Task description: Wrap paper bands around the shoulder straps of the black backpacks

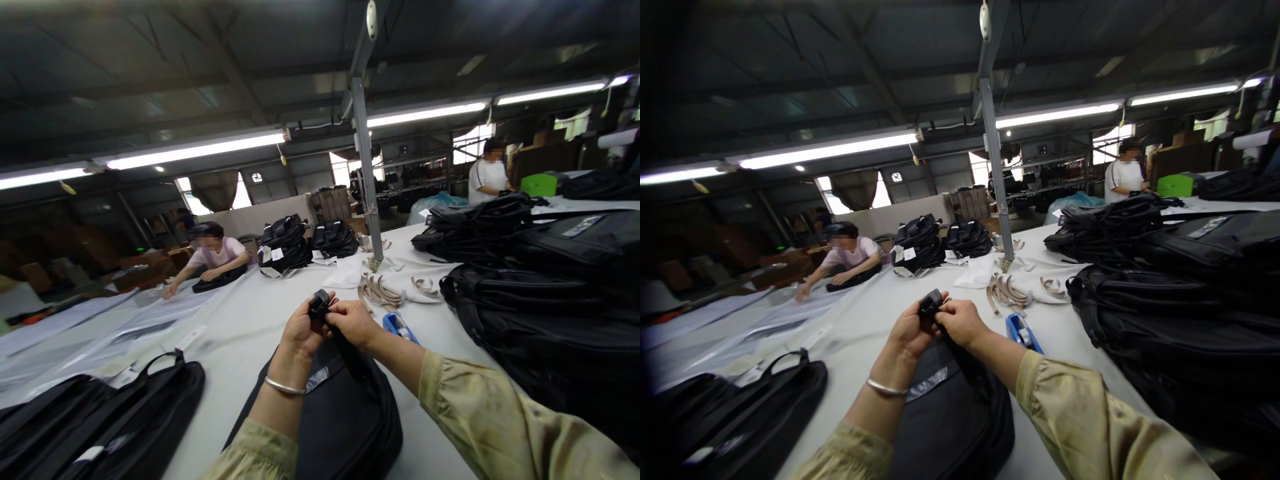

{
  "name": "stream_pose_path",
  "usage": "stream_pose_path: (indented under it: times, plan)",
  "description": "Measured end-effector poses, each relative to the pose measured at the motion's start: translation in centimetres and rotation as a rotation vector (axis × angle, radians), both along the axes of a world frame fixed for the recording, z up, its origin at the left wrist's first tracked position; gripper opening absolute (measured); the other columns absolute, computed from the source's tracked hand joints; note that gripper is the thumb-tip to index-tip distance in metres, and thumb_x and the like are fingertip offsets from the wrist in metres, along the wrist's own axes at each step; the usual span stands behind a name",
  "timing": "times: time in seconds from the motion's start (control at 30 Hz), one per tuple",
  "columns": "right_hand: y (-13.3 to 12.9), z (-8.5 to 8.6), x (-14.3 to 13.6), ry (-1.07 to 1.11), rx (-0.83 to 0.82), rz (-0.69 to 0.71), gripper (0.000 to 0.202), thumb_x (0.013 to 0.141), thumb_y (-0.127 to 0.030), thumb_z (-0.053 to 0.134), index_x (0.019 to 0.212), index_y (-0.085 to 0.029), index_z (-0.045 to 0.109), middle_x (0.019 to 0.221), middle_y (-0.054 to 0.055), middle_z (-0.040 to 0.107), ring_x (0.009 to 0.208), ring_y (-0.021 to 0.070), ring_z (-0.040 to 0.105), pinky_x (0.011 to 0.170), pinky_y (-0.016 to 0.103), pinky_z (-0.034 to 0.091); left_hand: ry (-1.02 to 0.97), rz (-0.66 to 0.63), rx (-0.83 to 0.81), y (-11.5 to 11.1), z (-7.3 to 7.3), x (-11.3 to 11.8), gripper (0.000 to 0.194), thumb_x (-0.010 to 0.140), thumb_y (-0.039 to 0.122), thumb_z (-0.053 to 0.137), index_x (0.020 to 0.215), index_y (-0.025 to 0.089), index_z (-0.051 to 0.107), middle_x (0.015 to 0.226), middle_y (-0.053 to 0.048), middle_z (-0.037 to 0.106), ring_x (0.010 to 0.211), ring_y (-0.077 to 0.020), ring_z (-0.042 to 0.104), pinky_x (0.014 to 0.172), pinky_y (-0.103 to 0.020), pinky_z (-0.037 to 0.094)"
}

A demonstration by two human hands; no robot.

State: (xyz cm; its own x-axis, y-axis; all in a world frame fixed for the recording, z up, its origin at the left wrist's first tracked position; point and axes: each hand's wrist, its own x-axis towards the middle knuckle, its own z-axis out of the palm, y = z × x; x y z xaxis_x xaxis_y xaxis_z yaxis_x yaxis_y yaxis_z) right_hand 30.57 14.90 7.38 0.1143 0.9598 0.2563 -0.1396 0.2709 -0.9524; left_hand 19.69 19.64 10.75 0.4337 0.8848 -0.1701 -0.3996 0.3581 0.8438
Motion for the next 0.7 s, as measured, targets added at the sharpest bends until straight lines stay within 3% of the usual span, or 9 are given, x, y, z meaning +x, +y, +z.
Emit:
stream_pose_path:
  times: [0.17, 0.33, 0.43, 0.5, 0.6, 0.7]
  plan:
    - [0.7, 1.9, -0.4, -0.056, -0.007, -0.102, 0.007, 0.072, -0.023, 0.059, 0.074, -0.016, 0.059, 0.063, 0.0, 0.066, 0.054, 0.0138, 0.062, 0.053, 0.024, 0.05, -0.035, 0.07, -0.003, -0.5, 0.6, 0.1, 0.023, 0.089, 0.023, 0.048, 0.087, 0.009, 0.067, 0.051, -0.002, 0.061, 0.032, -0.0086, 0.045, 0.031, -0.019, 0.035]
    - [0.8, 2.0, 0.0, -0.286, -0.013, -0.21, 0.021, 0.072, -0.029, 0.067, 0.085, -0.02, 0.052, 0.061, -0.002, 0.062, 0.052, 0.0144, 0.06, 0.051, 0.025, 0.047, -0.113, 0.018, 0.013, -1.9, 1.5, 0.3, 0.046, 0.093, 0.048, 0.041, 0.08, 0.01, 0.063, 0.063, -0.01, 0.067, 0.045, -0.0174, 0.059, 0.038, -0.027, 0.046]
    - [0.7, 1.5, 0.6, -0.395, 0.014, -0.29, 0.029, 0.068, -0.035, 0.072, 0.08, -0.02, 0.051, 0.061, -0.004, 0.059, 0.055, 0.0133, 0.058, 0.053, 0.024, 0.045, -0.126, 0.094, 0.055, -2.2, 1.9, 0.8, 0.029, 0.09, 0.036, 0.053, 0.081, 0.01, 0.062, 0.063, -0.007, 0.067, 0.052, -0.0168, 0.063, 0.047, -0.026, 0.051]
    - [0.5, 0.7, 1.1, -0.355, 0.011, -0.182, 0.033, 0.066, -0.031, 0.073, 0.087, -0.02, 0.051, 0.06, -0.006, 0.059, 0.052, 0.013, 0.057, 0.052, 0.023, 0.044, -0.1, 0.148, 0.051, -2.1, 2.1, 1.0, 0.017, 0.088, 0.026, 0.057, 0.084, 0.011, 0.062, 0.066, -0.006, 0.068, 0.055, -0.017, 0.065, 0.05, -0.026, 0.052]
    - [0.0, -1.6, 2.1, -0.238, -0.066, 0.027, 0.03, 0.068, -0.026, 0.068, 0.093, -0.02, 0.051, 0.059, -0.006, 0.061, 0.048, 0.0131, 0.056, 0.051, 0.024, 0.043, -0.073, 0.199, 0.036, -1.5, 2.6, 0.8, 0.015, 0.087, 0.023, 0.055, 0.093, 0.01, 0.061, 0.077, -0.01, 0.071, 0.065, -0.0206, 0.07, 0.055, -0.029, 0.055]
    - [-0.7, -5.1, 3.3, -0.316, -0.136, 0.025, 0.016, 0.067, -0.022, 0.067, 0.078, -0.018, 0.055, 0.054, -0.006, 0.056, 0.047, 0.0106, 0.051, 0.049, 0.023, 0.038, -0.065, 0.257, 0.036, -0.9, 2.9, 0.3, 0.016, 0.088, 0.018, 0.051, 0.097, 0.008, 0.06, 0.08, -0.013, 0.071, 0.06, -0.0177, 0.069, 0.056, -0.028, 0.056]
